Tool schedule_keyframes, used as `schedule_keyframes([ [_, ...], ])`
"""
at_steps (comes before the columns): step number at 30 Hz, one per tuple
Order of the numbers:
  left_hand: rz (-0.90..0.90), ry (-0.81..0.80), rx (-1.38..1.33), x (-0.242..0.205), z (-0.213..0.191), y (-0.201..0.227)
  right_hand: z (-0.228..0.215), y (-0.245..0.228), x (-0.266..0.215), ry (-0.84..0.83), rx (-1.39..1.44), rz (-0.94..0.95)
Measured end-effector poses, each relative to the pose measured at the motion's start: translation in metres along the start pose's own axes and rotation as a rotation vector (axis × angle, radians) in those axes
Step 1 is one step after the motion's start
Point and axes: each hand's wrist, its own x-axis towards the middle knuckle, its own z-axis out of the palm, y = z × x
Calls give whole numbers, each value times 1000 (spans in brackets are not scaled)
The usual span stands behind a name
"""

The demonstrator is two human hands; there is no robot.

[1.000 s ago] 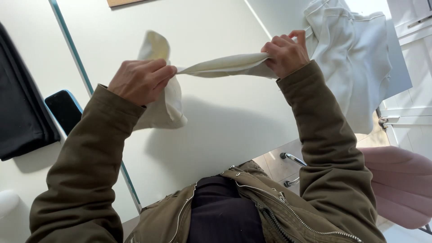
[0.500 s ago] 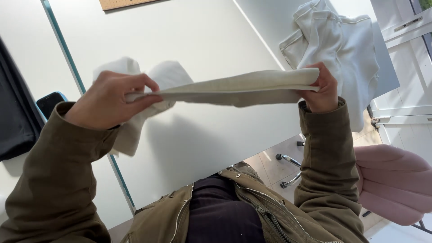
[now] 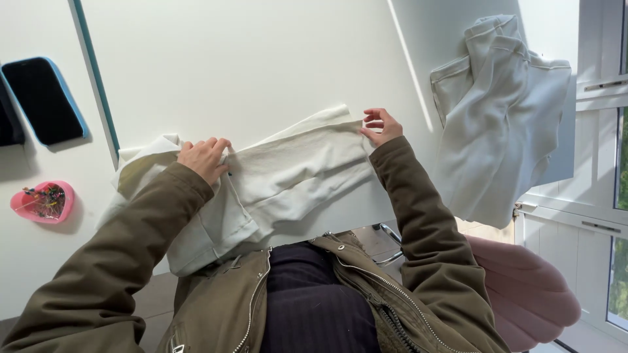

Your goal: The person lays a pair of white trousers flat on a white table and folds the bottom hem upwards. They then use straight pins from a pink heart-shaped container to secure the folded hem in place, working along the edge of the fabric.

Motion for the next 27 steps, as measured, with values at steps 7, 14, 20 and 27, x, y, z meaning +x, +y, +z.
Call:
schedule_keyframes([
  [7,-23,83,82,-9,1,6,11,-4,18,-188,-154,31],
  [14,-22,47,-135,-9,6,-2,-13,-31,7,19,-258,-492],
  [20,-21,41,-160,-10,12,3,7,-15,46,-133,398,58],
  [27,-50,10,-138,-6,5,-1,-2,42,65,-612,207,15],
])
